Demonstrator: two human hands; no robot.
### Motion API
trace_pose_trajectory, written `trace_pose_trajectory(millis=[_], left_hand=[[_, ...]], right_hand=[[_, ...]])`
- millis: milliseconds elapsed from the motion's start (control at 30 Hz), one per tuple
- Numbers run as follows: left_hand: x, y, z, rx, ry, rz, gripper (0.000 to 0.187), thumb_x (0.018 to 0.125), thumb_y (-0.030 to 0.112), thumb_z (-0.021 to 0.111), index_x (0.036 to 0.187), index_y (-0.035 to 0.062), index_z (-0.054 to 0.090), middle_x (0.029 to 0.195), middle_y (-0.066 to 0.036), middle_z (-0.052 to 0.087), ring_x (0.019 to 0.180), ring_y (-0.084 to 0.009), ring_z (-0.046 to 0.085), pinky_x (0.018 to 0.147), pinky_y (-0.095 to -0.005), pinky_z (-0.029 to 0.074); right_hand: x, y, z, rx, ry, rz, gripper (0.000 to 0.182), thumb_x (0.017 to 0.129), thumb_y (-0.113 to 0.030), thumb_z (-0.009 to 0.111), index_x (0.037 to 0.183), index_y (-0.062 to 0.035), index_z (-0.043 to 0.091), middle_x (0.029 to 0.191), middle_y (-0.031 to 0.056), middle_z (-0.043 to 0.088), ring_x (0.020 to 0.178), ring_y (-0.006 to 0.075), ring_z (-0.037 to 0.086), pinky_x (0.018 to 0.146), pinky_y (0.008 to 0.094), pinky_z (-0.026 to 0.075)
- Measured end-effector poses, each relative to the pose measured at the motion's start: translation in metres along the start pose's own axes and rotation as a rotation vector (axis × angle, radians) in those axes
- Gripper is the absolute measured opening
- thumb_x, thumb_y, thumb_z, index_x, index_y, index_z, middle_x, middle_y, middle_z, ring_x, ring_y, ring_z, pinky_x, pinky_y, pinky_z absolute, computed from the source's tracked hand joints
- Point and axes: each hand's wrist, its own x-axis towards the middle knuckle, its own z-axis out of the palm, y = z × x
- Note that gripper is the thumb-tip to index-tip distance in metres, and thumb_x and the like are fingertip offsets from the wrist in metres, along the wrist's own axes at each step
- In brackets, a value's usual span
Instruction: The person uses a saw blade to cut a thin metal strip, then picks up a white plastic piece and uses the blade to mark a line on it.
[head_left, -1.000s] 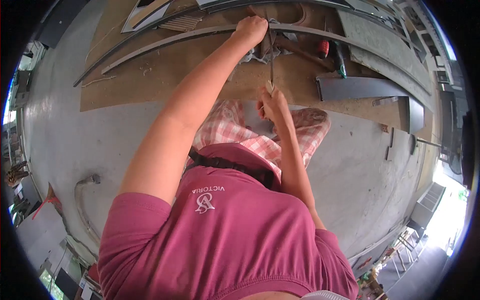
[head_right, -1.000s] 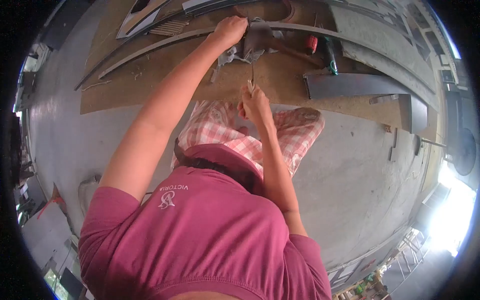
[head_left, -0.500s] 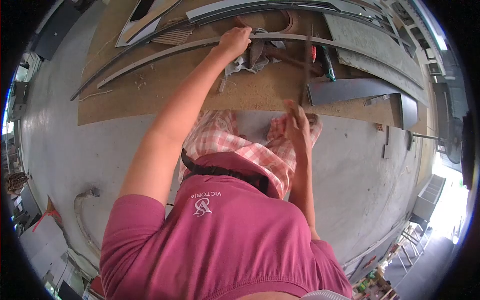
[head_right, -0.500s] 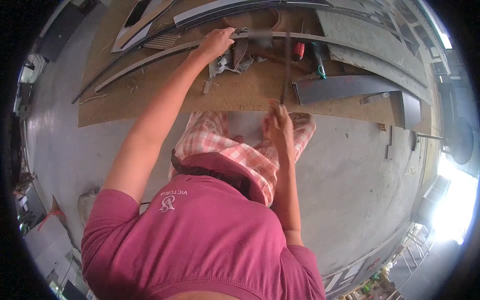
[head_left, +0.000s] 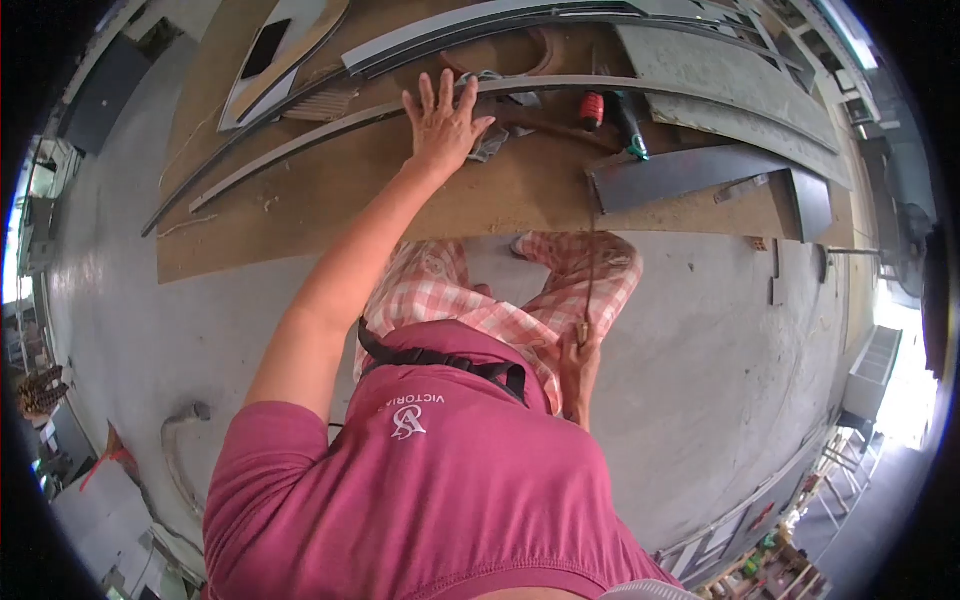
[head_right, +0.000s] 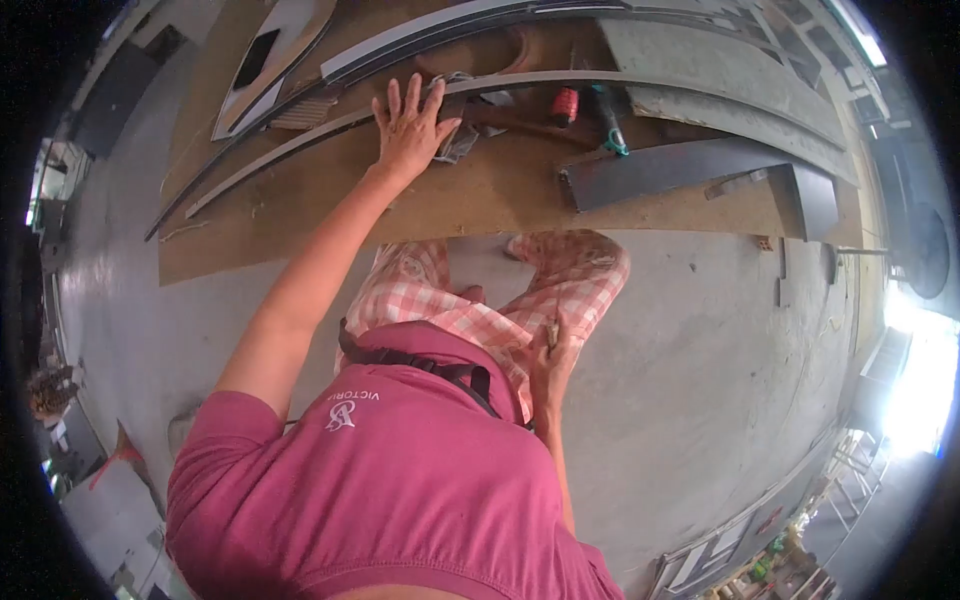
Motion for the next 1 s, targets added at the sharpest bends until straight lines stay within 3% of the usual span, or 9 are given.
trace_pose_trajectory(millis=[33, 167, 400, 467, 533, 600, 667, 833, 1000], left_hand=[[0.000, 0.000, -0.002, 0.034, -0.015, 0.014, 0.064, 0.086, 0.049, 0.052, 0.138, 0.0167, 0.034, 0.145, -0.018, 0.026, 0.132, -0.0464, 0.020, 0.100, -0.0681, 0.015], [0.003, -0.001, -0.011, 0.104, -0.059, 0.051, 0.063, 0.086, 0.049, 0.052, 0.137, 0.0169, 0.037, 0.145, -0.018, 0.026, 0.132, -0.0450, 0.020, 0.100, -0.0683, 0.015], [0.003, -0.001, -0.017, 0.145, -0.115, 0.097, 0.064, 0.084, 0.047, 0.054, 0.136, 0.0122, 0.039, 0.144, -0.019, 0.026, 0.132, -0.0460, 0.019, 0.101, -0.0676, 0.014], [0.000, -0.001, -0.017, 0.134, -0.124, 0.092, 0.064, 0.084, 0.047, 0.055, 0.135, 0.0115, 0.039, 0.144, -0.020, 0.025, 0.132, -0.0461, 0.018, 0.101, -0.0671, 0.014], [-0.004, 0.003, -0.018, 0.115, -0.122, 0.083, 0.064, 0.084, 0.046, 0.055, 0.135, 0.0110, 0.040, 0.144, -0.020, 0.025, 0.132, -0.0462, 0.019, 0.101, -0.0668, 0.015], [-0.007, 0.009, -0.020, 0.094, -0.111, 0.076, 0.064, 0.084, 0.046, 0.056, 0.134, 0.0105, 0.040, 0.143, -0.021, 0.025, 0.132, -0.0464, 0.019, 0.102, -0.0665, 0.015], [-0.017, 0.016, -0.026, 0.096, -0.227, 0.071, 0.064, 0.084, 0.046, 0.055, 0.135, 0.0120, 0.039, 0.146, -0.020, 0.020, 0.133, -0.0437, 0.019, 0.104, -0.0629, 0.015], [-0.038, 0.039, -0.019, -0.034, -0.206, 0.143, 0.062, 0.084, 0.042, 0.057, 0.134, 0.0088, 0.040, 0.144, -0.022, 0.023, 0.130, -0.0437, 0.024, 0.104, -0.0599, 0.019], [0.019, 0.070, -0.006, -0.107, -0.137, 0.192, 0.056, 0.088, 0.035, 0.055, 0.134, 0.0085, 0.037, 0.141, -0.018, 0.030, 0.131, -0.0373, 0.028, 0.105, -0.0539, 0.024]], right_hand=[[-0.005, 0.003, 0.001, 0.011, 0.003, 0.079, 0.038, 0.091, -0.012, 0.049, 0.127, -0.0006, 0.046, 0.076, 0.0043, 0.055, 0.067, 0.0095, 0.049, 0.061, 0.0239, 0.042], [-0.003, 0.016, -0.001, -0.099, -0.063, -0.016, 0.041, 0.091, -0.010, 0.049, 0.130, 0.0012, 0.043, 0.075, 0.0028, 0.052, 0.063, 0.0102, 0.049, 0.058, 0.0250, 0.042], [0.017, 0.004, -0.019, 0.118, -0.026, 0.095, 0.038, 0.093, -0.008, 0.045, 0.132, -0.0069, 0.041, 0.073, 0.0008, 0.051, 0.056, 0.0062, 0.044, 0.049, 0.0218, 0.036], [0.026, 0.021, -0.026, 0.069, -0.013, 0.137, 0.038, 0.093, -0.009, 0.045, 0.131, -0.0076, 0.041, 0.076, 0.0068, 0.056, 0.064, 0.0127, 0.050, 0.061, 0.0279, 0.044], [0.032, 0.016, -0.034, -0.004, -0.006, 0.074, 0.035, 0.094, -0.010, 0.045, 0.129, -0.0054, 0.042, 0.077, 0.0054, 0.056, 0.062, 0.0119, 0.050, 0.059, 0.0272, 0.044], [0.036, 0.012, -0.039, 0.089, 0.005, 0.101, 0.034, 0.094, -0.008, 0.044, 0.128, -0.0073, 0.043, 0.075, 0.0016, 0.055, 0.054, 0.0056, 0.046, 0.046, 0.0221, 0.039], [0.038, 0.011, -0.043, 0.133, 0.009, 0.124, 0.035, 0.094, -0.008, 0.044, 0.129, -0.0078, 0.043, 0.076, 0.0017, 0.056, 0.054, 0.0055, 0.046, 0.046, 0.0218, 0.039], [0.037, 0.019, -0.052, 0.098, 0.016, 0.143, 0.037, 0.094, -0.008, 0.043, 0.131, -0.0075, 0.041, 0.077, 0.0022, 0.056, 0.054, 0.0058, 0.046, 0.047, 0.0220, 0.040], [0.040, 0.008, -0.054, 0.064, 0.001, 0.157, 0.039, 0.093, -0.009, 0.043, 0.131, -0.0036, 0.040, 0.078, 0.0054, 0.060, 0.057, 0.0095, 0.052, 0.052, 0.0263, 0.045]])
